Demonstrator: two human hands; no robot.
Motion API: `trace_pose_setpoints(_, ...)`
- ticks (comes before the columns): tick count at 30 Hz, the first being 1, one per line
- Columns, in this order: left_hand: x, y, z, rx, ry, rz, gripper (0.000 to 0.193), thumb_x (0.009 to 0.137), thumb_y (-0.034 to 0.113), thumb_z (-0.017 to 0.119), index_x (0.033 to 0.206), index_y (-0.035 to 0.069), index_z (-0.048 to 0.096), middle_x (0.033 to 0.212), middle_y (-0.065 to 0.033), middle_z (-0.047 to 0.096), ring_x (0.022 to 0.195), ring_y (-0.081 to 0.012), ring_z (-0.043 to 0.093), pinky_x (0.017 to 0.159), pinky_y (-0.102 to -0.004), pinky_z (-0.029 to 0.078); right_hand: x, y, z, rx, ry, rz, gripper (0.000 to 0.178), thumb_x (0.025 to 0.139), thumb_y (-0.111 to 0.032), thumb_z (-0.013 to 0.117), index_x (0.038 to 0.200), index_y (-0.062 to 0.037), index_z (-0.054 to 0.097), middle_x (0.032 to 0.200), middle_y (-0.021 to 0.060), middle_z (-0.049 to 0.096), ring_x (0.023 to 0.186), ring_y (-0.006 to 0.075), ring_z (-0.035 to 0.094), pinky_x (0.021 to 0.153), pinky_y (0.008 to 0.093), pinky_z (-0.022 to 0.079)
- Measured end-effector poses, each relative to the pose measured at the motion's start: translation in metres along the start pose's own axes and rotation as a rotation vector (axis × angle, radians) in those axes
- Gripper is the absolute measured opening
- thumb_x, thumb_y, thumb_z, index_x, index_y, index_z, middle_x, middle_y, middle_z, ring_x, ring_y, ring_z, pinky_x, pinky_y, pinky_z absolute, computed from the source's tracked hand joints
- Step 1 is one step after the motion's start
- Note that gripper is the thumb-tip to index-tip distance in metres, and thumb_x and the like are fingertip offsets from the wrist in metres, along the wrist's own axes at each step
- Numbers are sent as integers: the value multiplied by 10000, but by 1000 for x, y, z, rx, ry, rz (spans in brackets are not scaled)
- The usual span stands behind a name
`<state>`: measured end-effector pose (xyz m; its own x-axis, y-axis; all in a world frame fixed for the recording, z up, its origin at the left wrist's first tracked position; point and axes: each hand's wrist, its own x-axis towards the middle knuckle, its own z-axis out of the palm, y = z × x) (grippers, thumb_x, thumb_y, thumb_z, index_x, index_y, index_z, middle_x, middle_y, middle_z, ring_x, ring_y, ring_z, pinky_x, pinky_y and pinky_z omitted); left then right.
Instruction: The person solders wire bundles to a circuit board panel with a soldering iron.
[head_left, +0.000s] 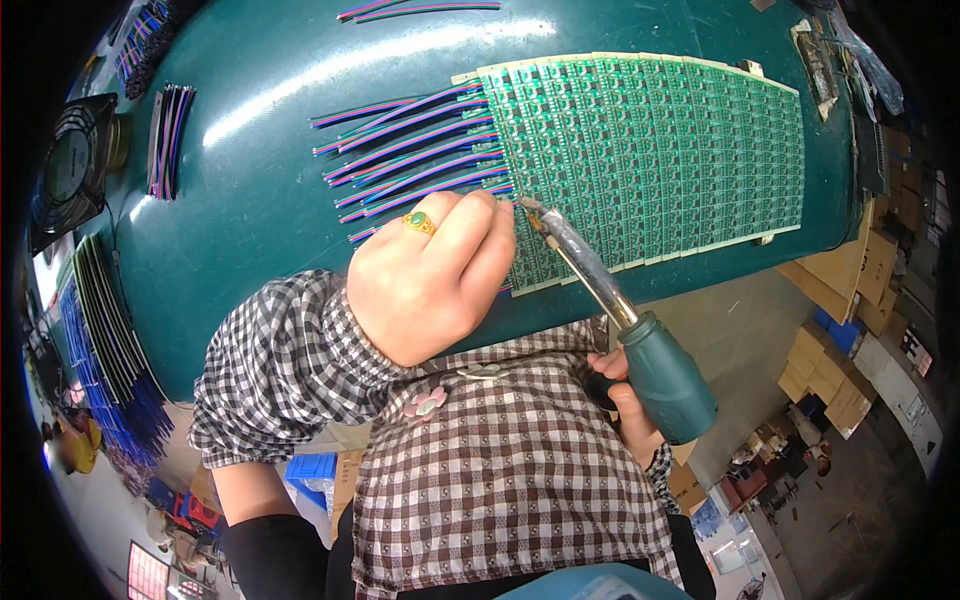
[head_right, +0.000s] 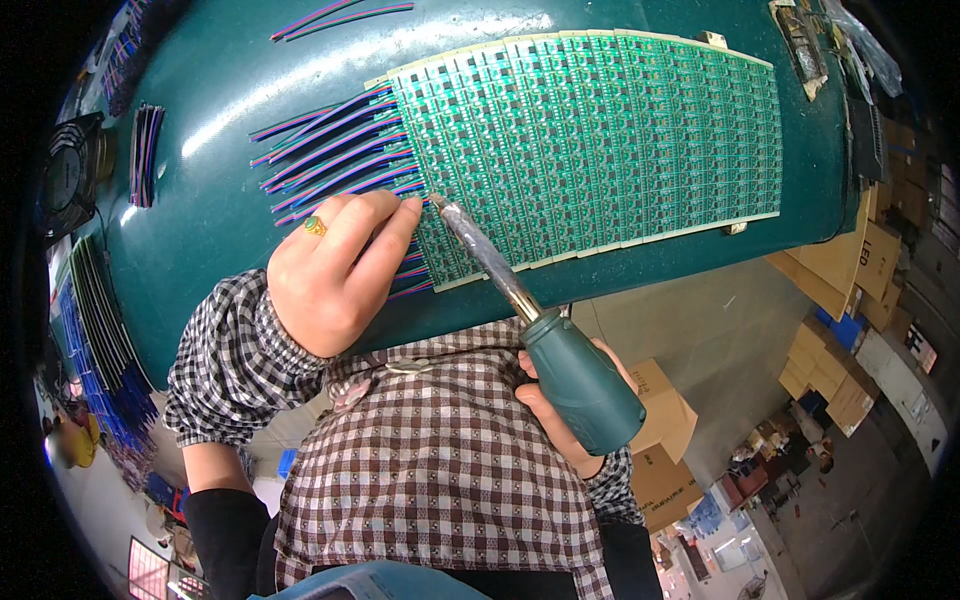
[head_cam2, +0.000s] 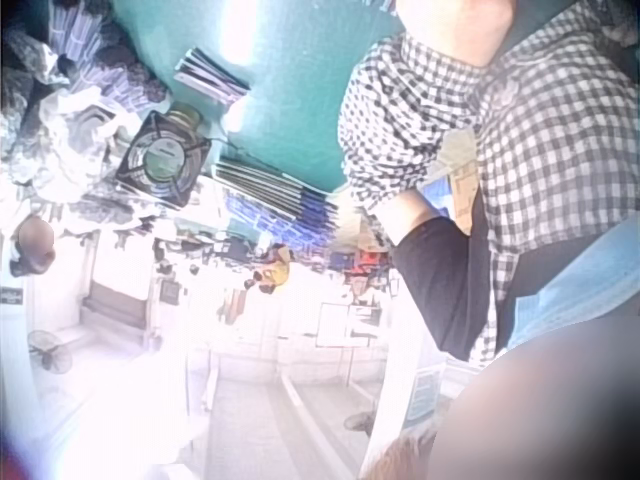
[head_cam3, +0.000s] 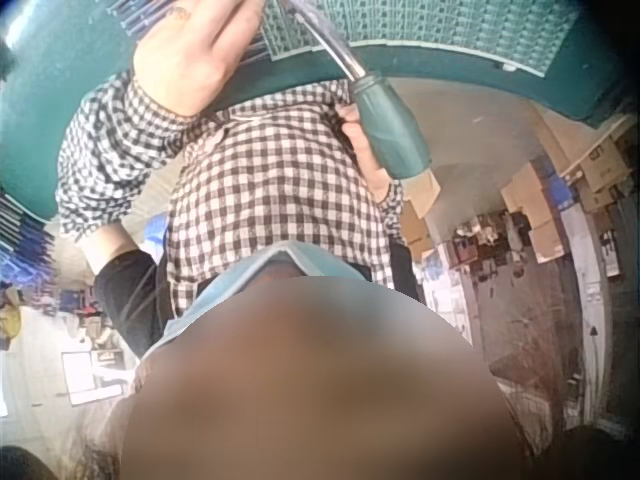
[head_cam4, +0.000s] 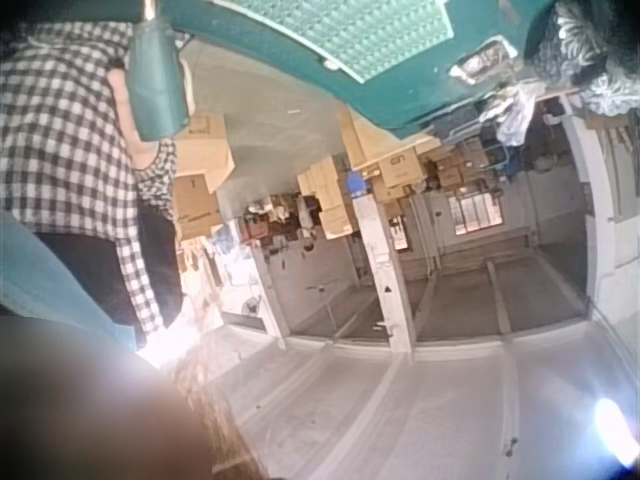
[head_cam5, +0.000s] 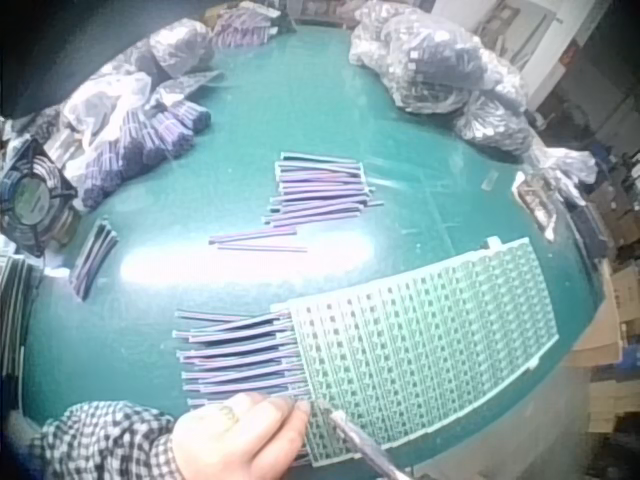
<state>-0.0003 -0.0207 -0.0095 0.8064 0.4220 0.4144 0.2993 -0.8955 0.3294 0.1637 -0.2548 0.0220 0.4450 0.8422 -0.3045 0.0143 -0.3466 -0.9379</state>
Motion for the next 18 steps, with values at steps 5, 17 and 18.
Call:
trace_pose_setpoints(5,0,1,-1,1,-10,-11,282,715,93,647,983,5,654,921,-55,567,787,-162,598,603,-258,484,0,-5,7,122,62,-40,558,794,-92,805,1214,69,474,1008,168,680,970,248,676,913,413,544)
trace_pose_setpoints(17,1,1,-1,3,-5,2,275,715,94,650,976,6,652,906,-50,564,777,-158,592,605,-257,483,2,-12,8,81,71,17,579,795,-135,811,1226,64,479,1104,209,670,1047,261,665,926,379,535)
trace_pose_setpoints(18,1,3,-3,-43,-31,-20,341,678,56,648,1007,-33,655,925,-92,588,777,-200,609,635,-285,505,2,-12,7,81,71,17,579,795,-135,811,1226,64,479,1104,209,670,1047,261,665,926,379,535)
